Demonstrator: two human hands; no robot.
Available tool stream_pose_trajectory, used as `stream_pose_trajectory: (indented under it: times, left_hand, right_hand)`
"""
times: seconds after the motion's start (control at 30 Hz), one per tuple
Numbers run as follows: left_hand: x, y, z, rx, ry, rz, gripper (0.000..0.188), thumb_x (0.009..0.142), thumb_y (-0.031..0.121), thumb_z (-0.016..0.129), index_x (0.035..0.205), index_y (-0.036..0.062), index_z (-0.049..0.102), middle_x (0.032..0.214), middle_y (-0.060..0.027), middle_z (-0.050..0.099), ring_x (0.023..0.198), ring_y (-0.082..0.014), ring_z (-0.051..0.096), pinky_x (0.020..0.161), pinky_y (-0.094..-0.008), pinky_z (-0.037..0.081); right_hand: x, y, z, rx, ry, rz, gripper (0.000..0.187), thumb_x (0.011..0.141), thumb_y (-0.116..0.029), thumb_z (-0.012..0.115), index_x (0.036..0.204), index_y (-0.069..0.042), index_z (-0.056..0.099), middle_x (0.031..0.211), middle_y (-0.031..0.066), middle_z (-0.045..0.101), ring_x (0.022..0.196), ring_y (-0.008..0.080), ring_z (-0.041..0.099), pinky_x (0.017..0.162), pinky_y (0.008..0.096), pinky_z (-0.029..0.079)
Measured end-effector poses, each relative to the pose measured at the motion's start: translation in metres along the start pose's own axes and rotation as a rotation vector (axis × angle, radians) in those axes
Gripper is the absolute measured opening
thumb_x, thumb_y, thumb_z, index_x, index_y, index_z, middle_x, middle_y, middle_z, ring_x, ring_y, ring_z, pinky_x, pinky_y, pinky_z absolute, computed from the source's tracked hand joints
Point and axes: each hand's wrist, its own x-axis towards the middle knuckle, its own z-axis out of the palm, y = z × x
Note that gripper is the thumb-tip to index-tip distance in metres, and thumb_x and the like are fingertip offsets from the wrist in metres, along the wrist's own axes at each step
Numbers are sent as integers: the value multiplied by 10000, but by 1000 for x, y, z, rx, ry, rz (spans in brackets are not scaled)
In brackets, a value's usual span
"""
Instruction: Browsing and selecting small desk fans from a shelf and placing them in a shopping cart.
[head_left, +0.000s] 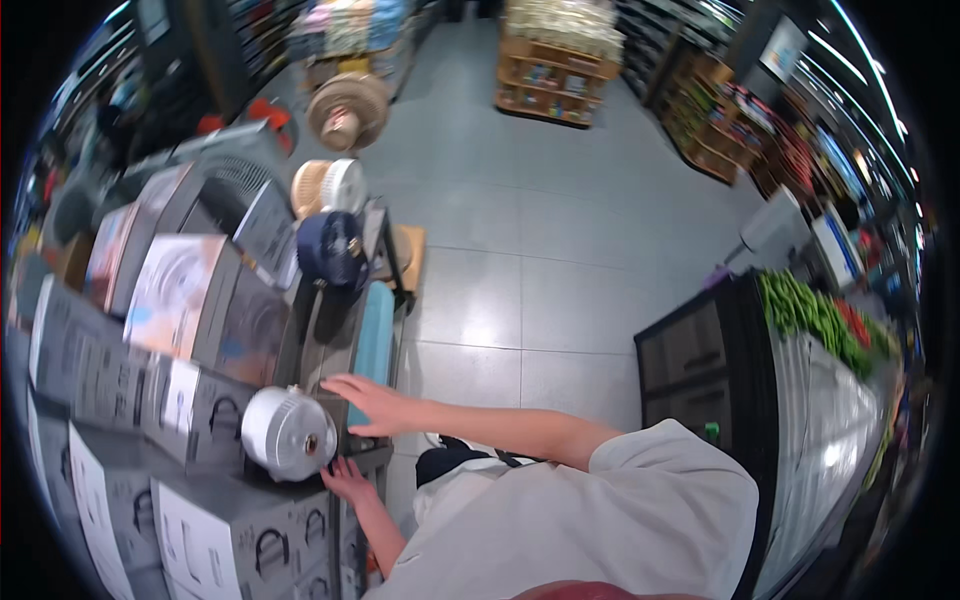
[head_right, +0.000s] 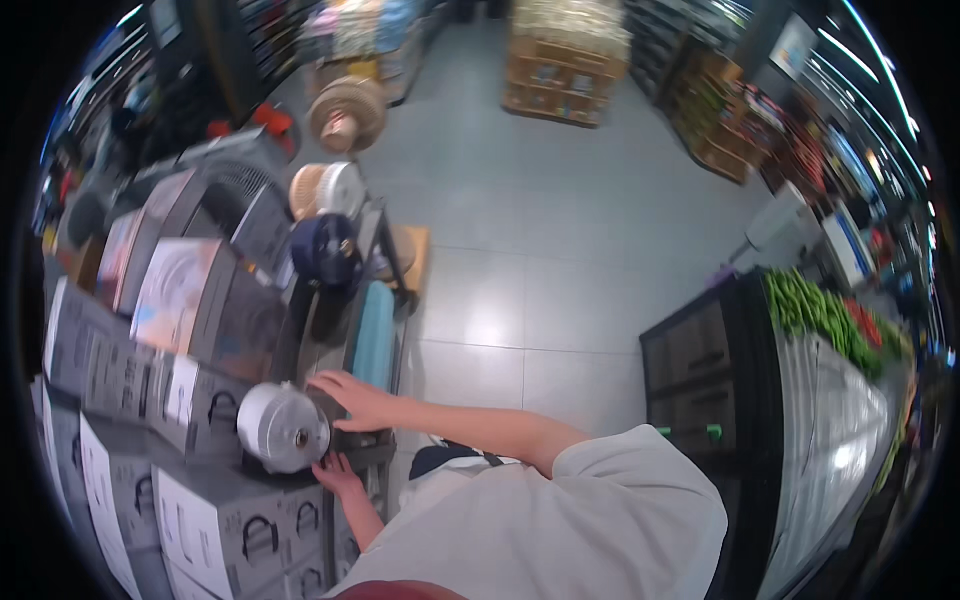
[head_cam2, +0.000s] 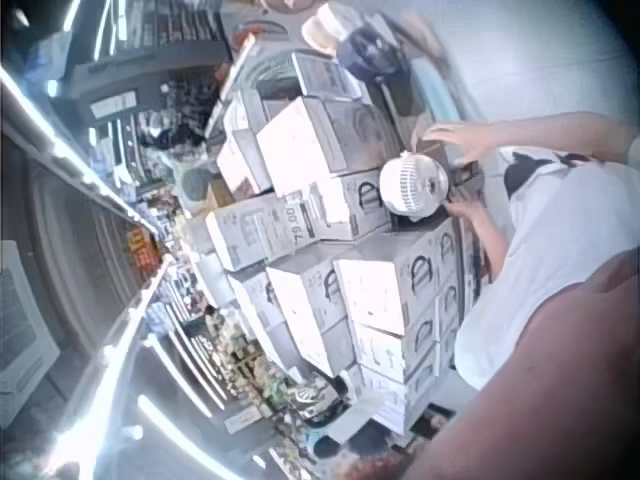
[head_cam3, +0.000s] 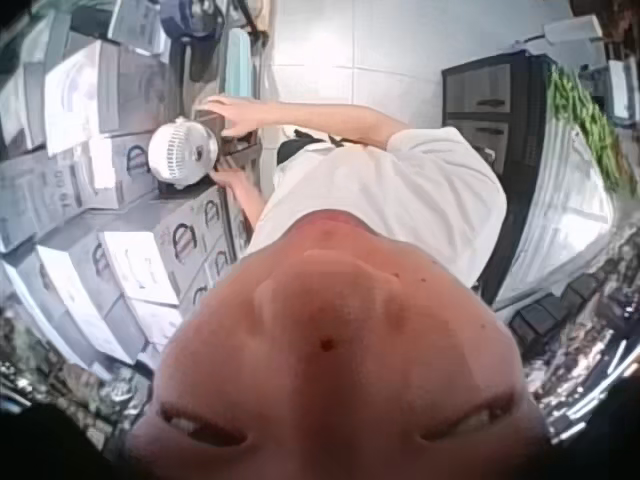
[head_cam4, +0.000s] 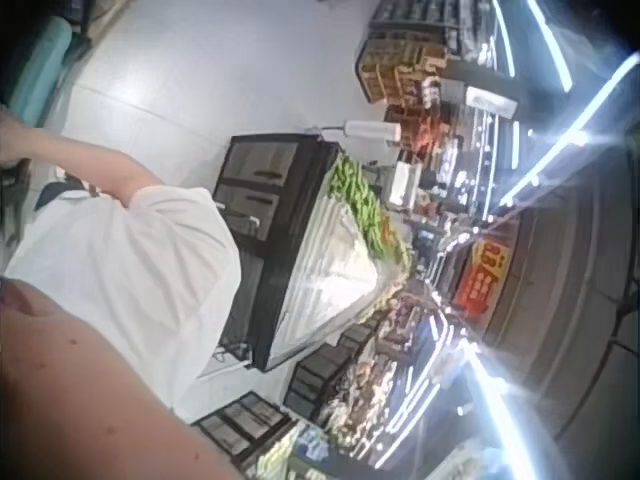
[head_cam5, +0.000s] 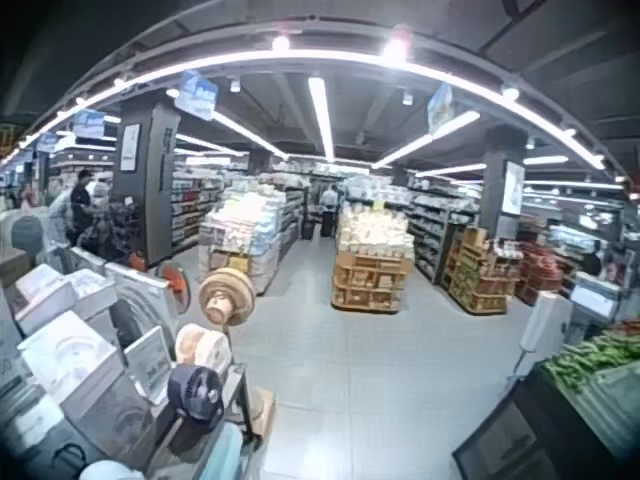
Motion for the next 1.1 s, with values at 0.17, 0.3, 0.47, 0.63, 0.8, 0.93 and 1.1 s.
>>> stream_pose_trajectory:
  times: [0.17,0.3,0.47,0.63,0.8,0.93,1.1]
  left_hand:
    - [-33,-14,2,-52,38,-57,684,942,531,514,1389,35,369,1395,-231,401,1253,-317,505,1017,-447,462]
    - [41,-53,-49,329,-557,92,567,947,379,570,1404,117,359,1408,-194,392,1280,-280,474,1032,-404,452]
    - [71,-84,-14,612,-492,-119,477,935,345,579,1329,109,448,1257,-70,553,1206,-211,532,949,-353,501]
    - [-97,-156,63,1058,-860,-605,199,935,290,603,959,97,557,940,-26,592,886,-185,565,781,-343,491]
    - [-235,-283,97,1409,-1444,-796,140,969,254,617,1029,134,581,998,-39,656,976,-167,628,838,-347,495]
    - [-338,-372,102,1512,-1833,-951,170,978,281,484,920,127,528,934,-56,649,960,-190,623,907,-385,470]
    - [-420,-444,75,1549,-2384,-865,232,1001,237,474,945,40,584,899,-87,638,966,-216,628,923,-386,506]
  right_hand:
    - [-265,43,-46,-125,431,621,664,815,-183,724,1393,-27,437,1269,189,545,1170,327,563,1001,434,466]
    - [-480,6,-30,-181,821,1017,421,833,-167,684,1215,-34,568,1078,134,655,995,273,659,863,395,541]
    - [-607,-83,45,-352,1134,1444,330,830,-199,682,1113,-41,620,1075,106,659,1048,259,630,899,394,509]
    - [-632,-118,111,-518,1432,1870,438,773,-246,737,1151,-51,634,1399,210,481,1362,366,387,1100,511,338]
    - [-635,-91,136,-442,924,2338,759,774,-312,766,1388,-21,427,1566,316,156,1478,464,107,1186,575,147]
    - [-656,-101,117,-296,1216,2269,754,792,-268,733,1414,-43,371,1485,186,393,1418,348,324,1187,535,214]
    - [-651,-125,154,-188,1329,2550,724,795,-203,704,1422,-43,379,1494,171,394,1429,312,322,1188,537,218]
